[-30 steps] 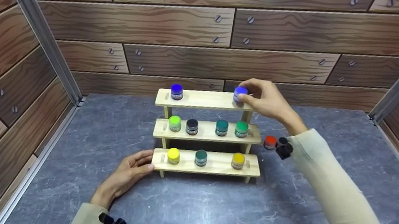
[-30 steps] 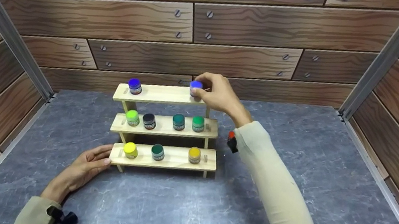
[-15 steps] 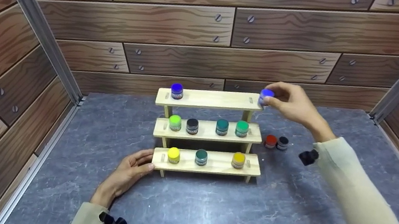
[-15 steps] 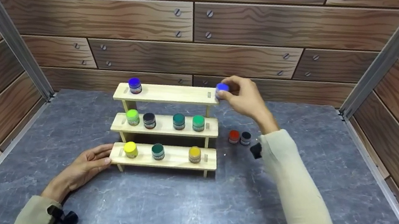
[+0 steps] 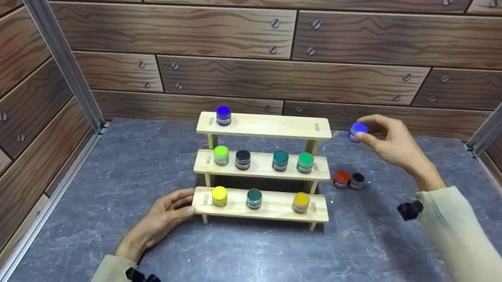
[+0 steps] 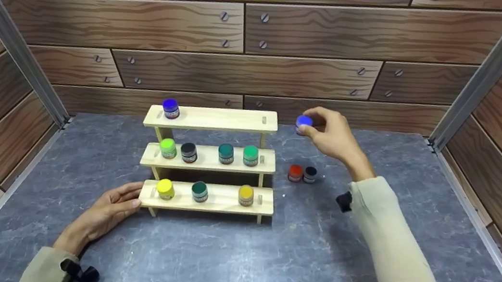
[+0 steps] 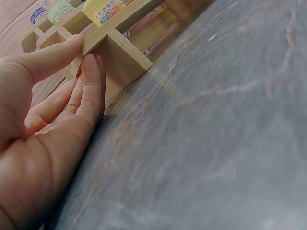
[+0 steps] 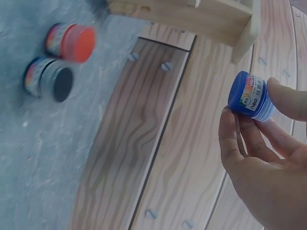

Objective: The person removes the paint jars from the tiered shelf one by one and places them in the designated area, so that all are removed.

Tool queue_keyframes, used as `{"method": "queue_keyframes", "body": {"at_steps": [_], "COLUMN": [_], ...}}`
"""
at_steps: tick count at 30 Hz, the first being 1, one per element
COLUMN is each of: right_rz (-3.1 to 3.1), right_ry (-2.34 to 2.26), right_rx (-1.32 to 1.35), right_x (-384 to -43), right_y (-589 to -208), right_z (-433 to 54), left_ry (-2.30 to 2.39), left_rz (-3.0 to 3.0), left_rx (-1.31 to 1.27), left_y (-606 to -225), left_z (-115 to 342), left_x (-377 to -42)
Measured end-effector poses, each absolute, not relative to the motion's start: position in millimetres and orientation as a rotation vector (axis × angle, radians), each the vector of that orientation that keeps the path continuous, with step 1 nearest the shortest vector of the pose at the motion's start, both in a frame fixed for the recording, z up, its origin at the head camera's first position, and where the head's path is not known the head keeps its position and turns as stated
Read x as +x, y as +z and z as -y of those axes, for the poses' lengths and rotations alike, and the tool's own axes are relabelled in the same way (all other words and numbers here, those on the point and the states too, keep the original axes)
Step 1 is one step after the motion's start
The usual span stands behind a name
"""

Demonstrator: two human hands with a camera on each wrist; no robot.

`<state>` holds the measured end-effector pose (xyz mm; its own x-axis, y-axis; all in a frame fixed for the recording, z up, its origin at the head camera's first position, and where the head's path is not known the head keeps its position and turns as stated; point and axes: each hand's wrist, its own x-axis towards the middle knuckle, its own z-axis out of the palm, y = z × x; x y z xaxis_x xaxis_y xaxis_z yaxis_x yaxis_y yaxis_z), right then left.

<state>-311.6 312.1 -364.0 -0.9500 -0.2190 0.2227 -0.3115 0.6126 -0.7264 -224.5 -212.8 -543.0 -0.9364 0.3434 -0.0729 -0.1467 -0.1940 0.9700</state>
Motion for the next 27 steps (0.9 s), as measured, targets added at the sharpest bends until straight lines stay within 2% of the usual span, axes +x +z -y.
{"method": "queue_keyframes", "body": {"at_steps": [27], "right_rz": [2.841], "right_ry": [1.276], "right_rx": [0.317], "right_x": [-297], "right_y": [-419], "right_z": [-373], "left_ry": [2.156], "left_rz": [-1.803], "left_rx": [0.169], "left_y": [-544], "left_z": [213], "left_x": [-226]}}
